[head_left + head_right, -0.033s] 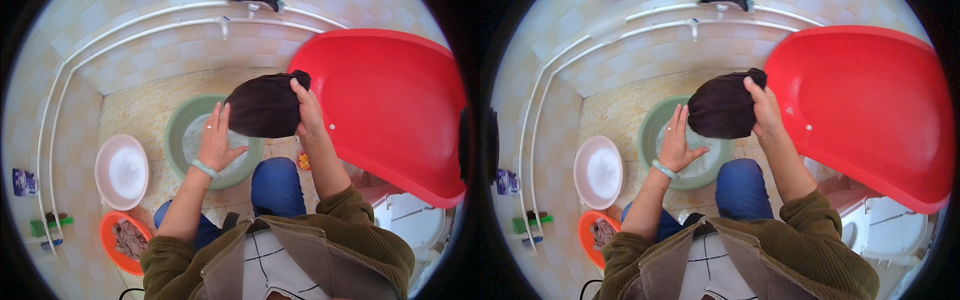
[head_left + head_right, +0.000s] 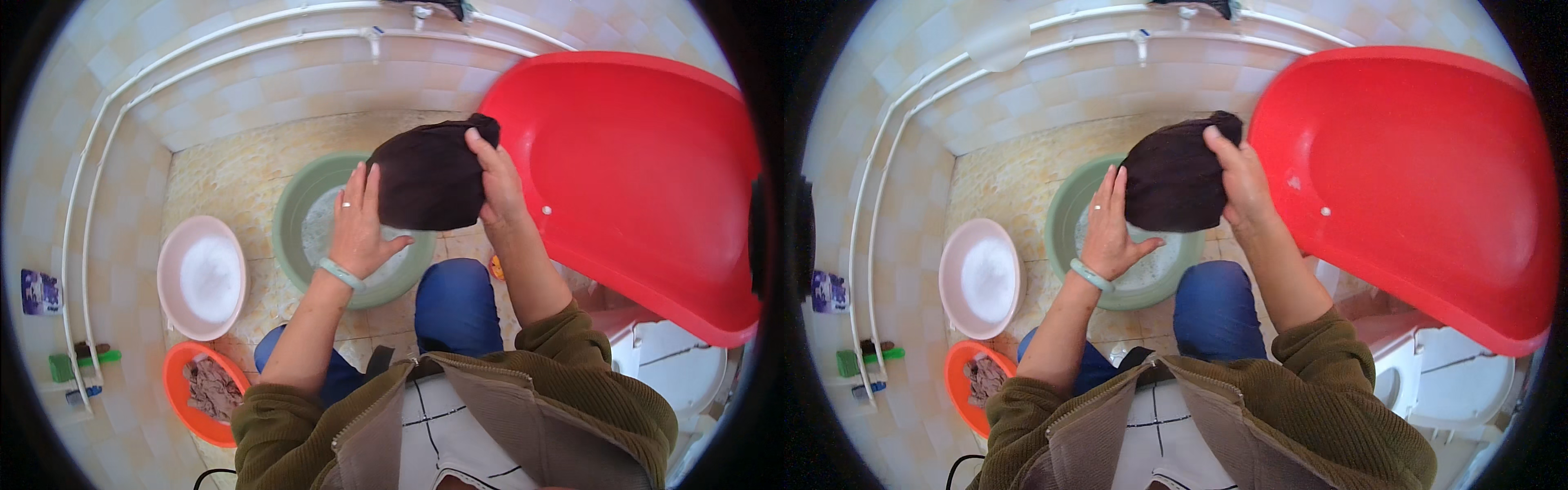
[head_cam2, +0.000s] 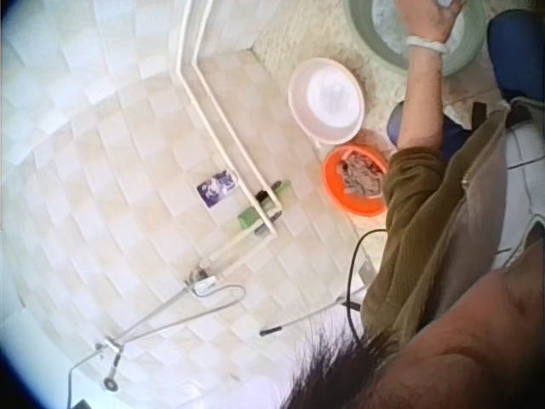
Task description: The person hand washes clothes in a bathroom using multiple basins. They scrub a white cloth in soapy water, then transfer it to a rinse basin. They proceed to wash a dark garment and a light blue cloth, scrubbing and rinsing each item by hand before placing them aside.
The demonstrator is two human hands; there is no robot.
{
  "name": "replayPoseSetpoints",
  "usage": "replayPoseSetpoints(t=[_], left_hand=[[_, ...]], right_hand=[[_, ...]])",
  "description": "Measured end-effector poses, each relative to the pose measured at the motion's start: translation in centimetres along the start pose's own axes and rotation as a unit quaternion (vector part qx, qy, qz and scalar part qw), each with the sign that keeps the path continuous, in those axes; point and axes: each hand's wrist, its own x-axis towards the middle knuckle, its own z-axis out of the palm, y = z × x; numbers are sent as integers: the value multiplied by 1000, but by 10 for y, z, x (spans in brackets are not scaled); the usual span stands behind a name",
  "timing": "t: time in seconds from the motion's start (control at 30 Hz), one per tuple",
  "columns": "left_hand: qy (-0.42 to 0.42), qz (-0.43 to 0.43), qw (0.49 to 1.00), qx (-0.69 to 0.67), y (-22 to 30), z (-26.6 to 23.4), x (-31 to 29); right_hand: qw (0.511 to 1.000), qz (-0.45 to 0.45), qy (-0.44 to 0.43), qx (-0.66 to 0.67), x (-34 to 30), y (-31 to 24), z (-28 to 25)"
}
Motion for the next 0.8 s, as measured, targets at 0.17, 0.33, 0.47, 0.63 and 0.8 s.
replayPoseSetpoints(t=[0.17,0.33,0.47,0.63,0.8], left_hand=[[90,-142,959,-226,-21,-8,5],[214,-188,888,-361,-61,-10,9],[152,-236,868,-409,-52,-24,8],[83,-165,966,-184,-47,-17,1],[-5,-185,968,-168,-31,-20,6]], right_hand=[[992,70,-97,30,6,28,41],[894,24,-78,-441,37,67,-30],[893,-69,-134,-424,18,66,-22],[698,-270,-347,-566,-2,46,40],[698,-194,-390,-568,20,55,36]])
